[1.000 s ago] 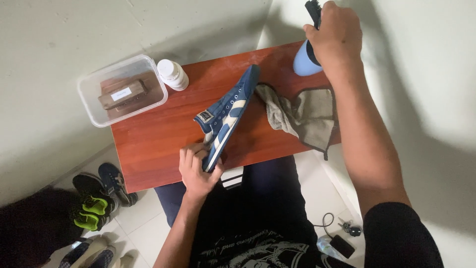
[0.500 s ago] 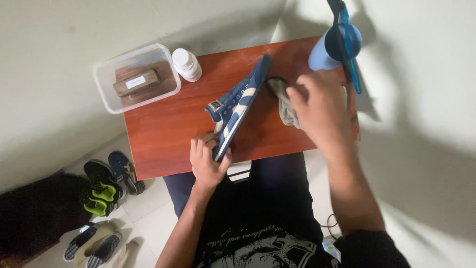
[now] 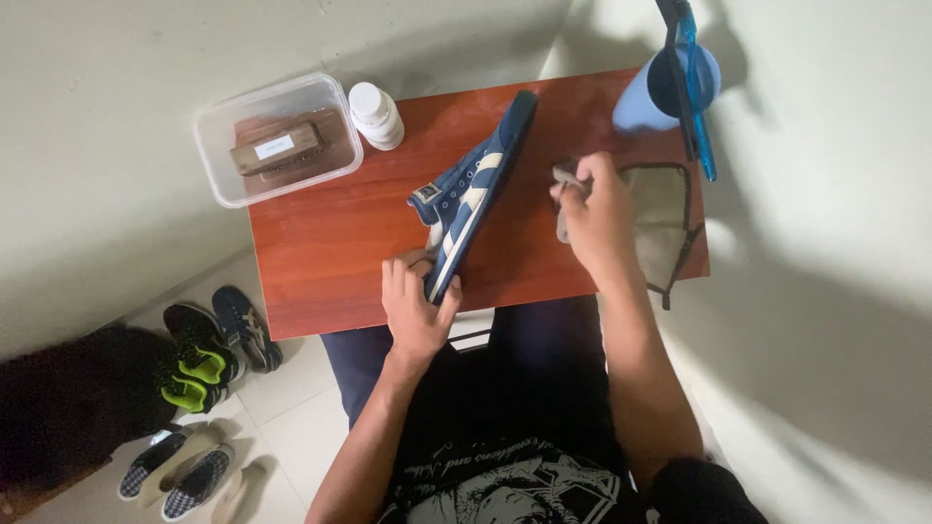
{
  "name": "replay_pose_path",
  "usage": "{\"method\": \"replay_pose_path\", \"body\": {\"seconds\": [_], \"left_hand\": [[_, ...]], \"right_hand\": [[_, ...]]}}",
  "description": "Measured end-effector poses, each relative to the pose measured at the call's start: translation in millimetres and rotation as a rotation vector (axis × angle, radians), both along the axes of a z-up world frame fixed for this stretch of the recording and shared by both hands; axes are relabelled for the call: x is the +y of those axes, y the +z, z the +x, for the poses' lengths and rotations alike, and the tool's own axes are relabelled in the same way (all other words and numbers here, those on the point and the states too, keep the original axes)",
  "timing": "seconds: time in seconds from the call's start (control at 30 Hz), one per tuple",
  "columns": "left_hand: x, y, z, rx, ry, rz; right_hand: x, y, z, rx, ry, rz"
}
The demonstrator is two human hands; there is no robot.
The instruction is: Cleaning a blue sneaker using a cloth and a brush while sitting on the floor at a low table.
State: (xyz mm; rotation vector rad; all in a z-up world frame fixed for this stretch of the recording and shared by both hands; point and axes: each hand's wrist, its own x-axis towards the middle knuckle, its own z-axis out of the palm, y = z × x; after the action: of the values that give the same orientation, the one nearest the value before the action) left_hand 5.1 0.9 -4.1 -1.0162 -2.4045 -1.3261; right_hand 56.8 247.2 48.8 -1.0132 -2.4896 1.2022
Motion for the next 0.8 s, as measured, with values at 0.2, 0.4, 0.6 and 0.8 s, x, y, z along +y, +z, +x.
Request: {"method": "replay_pose_path", "body": {"seconds": [0.2, 0.4, 0.6, 0.8], "left_hand": [[-1, -6, 2, 0.000, 0.006, -0.035], [-1, -3, 0, 0.021, 0.016, -0.051], [-1, -1, 0, 0.044, 0.015, -0.052], [-2, -1, 1, 0.030, 0.017, -0.031]], "right_hand": [[-12, 41, 8, 0.043, 0.093, -0.145], [-6, -14, 17, -0.042, 0.012, 0.029], [-5, -24, 16, -0.075, -0.070, 0.050], [-24, 18, 7, -0.227, -0.003, -0.076]]}}
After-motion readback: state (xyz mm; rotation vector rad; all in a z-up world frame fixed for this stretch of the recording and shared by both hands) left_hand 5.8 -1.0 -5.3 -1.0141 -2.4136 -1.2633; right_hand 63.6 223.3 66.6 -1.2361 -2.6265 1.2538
